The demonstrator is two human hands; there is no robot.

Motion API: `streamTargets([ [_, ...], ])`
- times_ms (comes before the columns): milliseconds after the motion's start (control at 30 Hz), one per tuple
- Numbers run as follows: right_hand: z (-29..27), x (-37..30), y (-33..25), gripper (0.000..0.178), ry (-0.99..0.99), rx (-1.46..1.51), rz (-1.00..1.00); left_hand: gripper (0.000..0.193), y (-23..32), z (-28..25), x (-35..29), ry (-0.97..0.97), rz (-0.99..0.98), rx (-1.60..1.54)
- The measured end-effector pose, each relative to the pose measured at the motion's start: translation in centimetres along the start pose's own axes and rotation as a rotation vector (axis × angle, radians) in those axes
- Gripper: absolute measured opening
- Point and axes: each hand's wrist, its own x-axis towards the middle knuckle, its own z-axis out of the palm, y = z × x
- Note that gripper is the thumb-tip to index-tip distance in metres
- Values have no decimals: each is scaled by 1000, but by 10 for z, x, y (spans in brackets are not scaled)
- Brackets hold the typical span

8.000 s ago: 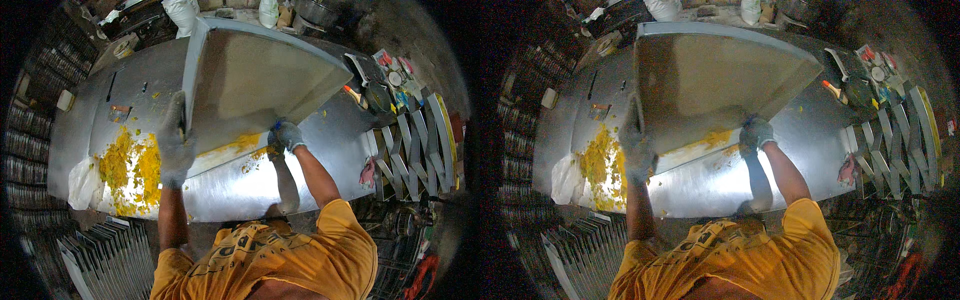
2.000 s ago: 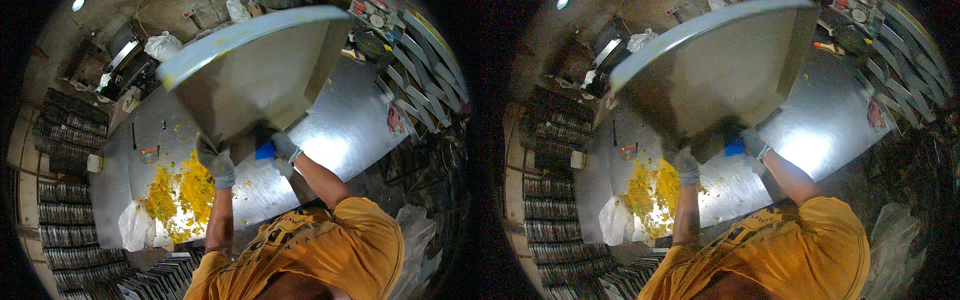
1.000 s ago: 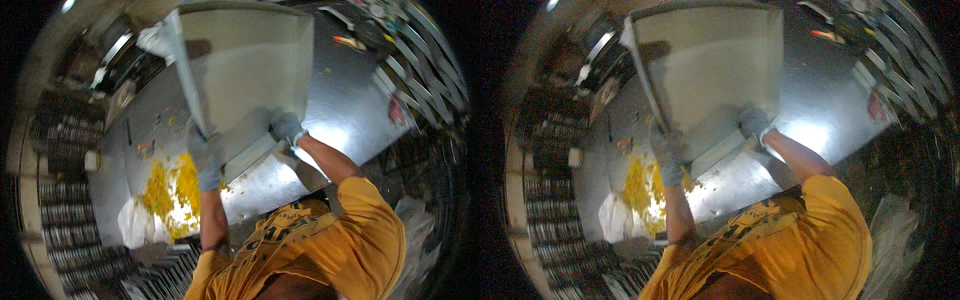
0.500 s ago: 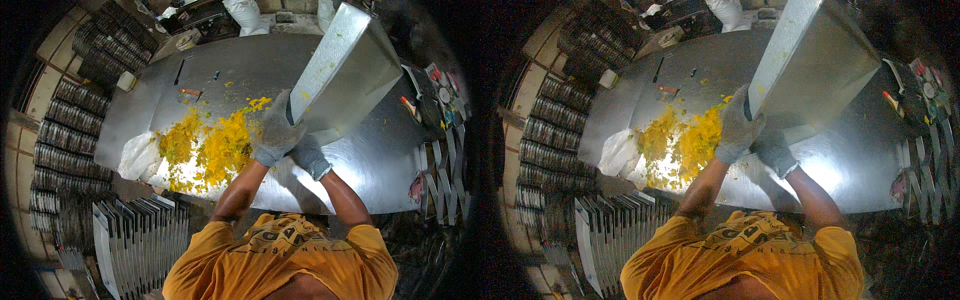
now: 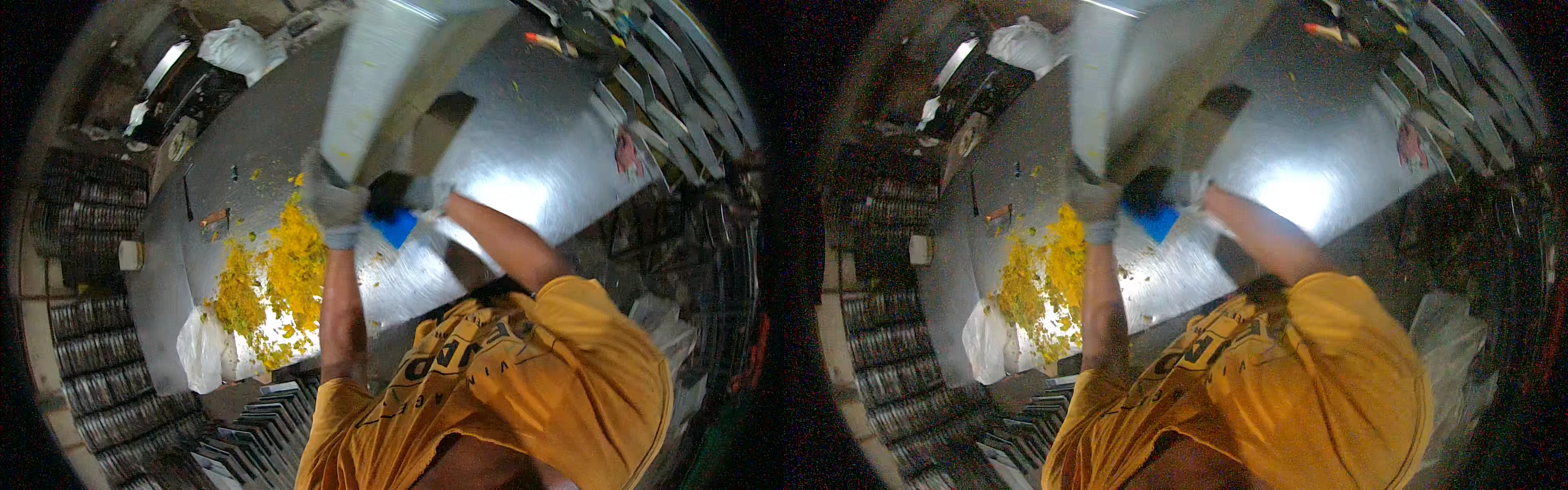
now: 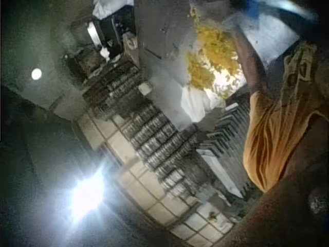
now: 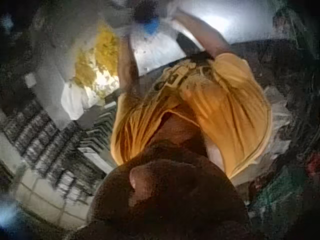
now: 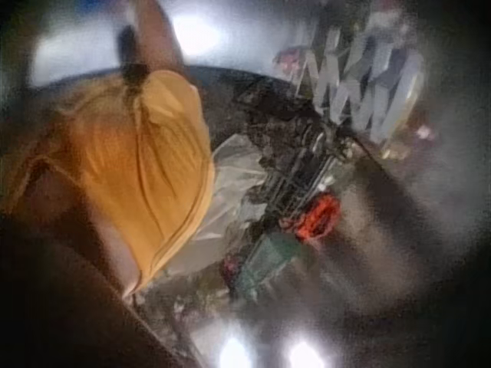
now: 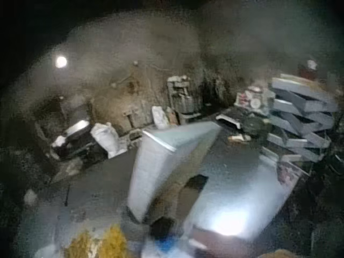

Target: The person repeatedly wipes the interior and exterior surfaces of rectangular metal trays using a blue sponge and a cloth. They handle each tray one at a time, flip it to access different sides, and place cleaned trays into a stack nearby.

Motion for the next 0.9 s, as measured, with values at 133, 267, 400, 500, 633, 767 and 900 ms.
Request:
streamTargets([
  [133, -168, -115, 67, 24, 201, 359, 405, 65, -10, -32, 25, 182, 93, 240],
  [267, -168, -183, 214, 23, 321, -899, 231, 64, 8, -14, 29, 161, -45, 234],
  [400, 26, -132, 170, 29, 193, -521, 155, 61, 8, 50, 39, 109, -23, 320],
  [500, 50, -111, 121, 31, -60, -229, -97, 57, -14, 71, 43, 95, -225, 170],
  [633, -182, -150, 182, 31, 395, -536, 95, 62, 17, 42, 8, 204, -529, -23],
  [767, -437, -268, 230, 33, 1026, -594, 368, 68, 42, 19, -1, 105, -452, 97],
  [900, -447, -272, 244, 29, 1205, 378, -6, 75, 80, 70, 29, -60, -292, 123],
])
